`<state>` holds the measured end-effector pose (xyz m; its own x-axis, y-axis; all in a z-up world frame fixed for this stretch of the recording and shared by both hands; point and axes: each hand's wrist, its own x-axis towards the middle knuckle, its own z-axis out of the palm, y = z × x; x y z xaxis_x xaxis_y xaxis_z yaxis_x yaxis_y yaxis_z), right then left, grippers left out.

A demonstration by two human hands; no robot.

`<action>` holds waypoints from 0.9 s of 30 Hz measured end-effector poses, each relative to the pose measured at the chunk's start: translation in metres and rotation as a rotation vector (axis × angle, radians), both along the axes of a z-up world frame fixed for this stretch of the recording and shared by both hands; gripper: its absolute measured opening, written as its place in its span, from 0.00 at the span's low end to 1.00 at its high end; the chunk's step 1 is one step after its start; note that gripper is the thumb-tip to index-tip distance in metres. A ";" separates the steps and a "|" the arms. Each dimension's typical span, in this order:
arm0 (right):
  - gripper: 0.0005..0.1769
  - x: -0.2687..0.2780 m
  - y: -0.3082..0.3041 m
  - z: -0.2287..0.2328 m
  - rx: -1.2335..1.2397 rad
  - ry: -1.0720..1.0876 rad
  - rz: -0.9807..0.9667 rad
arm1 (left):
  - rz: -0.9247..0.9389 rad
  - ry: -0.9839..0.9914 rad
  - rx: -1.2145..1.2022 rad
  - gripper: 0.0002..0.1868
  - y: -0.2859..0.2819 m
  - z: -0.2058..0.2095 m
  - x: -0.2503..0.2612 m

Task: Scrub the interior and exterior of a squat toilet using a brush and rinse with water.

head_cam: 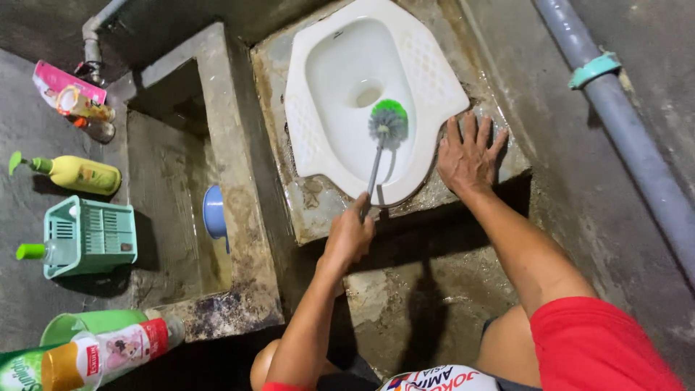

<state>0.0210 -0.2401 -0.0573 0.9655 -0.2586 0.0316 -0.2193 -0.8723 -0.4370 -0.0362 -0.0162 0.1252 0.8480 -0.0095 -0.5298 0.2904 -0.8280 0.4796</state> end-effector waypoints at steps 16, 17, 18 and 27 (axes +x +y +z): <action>0.35 -0.003 -0.002 -0.012 0.061 0.004 -0.007 | -0.027 0.044 -0.056 0.32 0.017 0.022 -0.040; 0.34 -0.002 -0.002 -0.007 0.060 -0.005 -0.009 | -0.018 0.041 -0.053 0.32 0.022 0.022 -0.042; 0.34 -0.002 -0.002 -0.002 0.057 -0.014 -0.006 | -0.004 0.038 -0.053 0.31 0.028 0.021 -0.045; 0.33 0.001 -0.001 -0.015 0.009 -0.072 -0.001 | -0.142 -0.192 0.031 0.27 -0.009 -0.056 0.040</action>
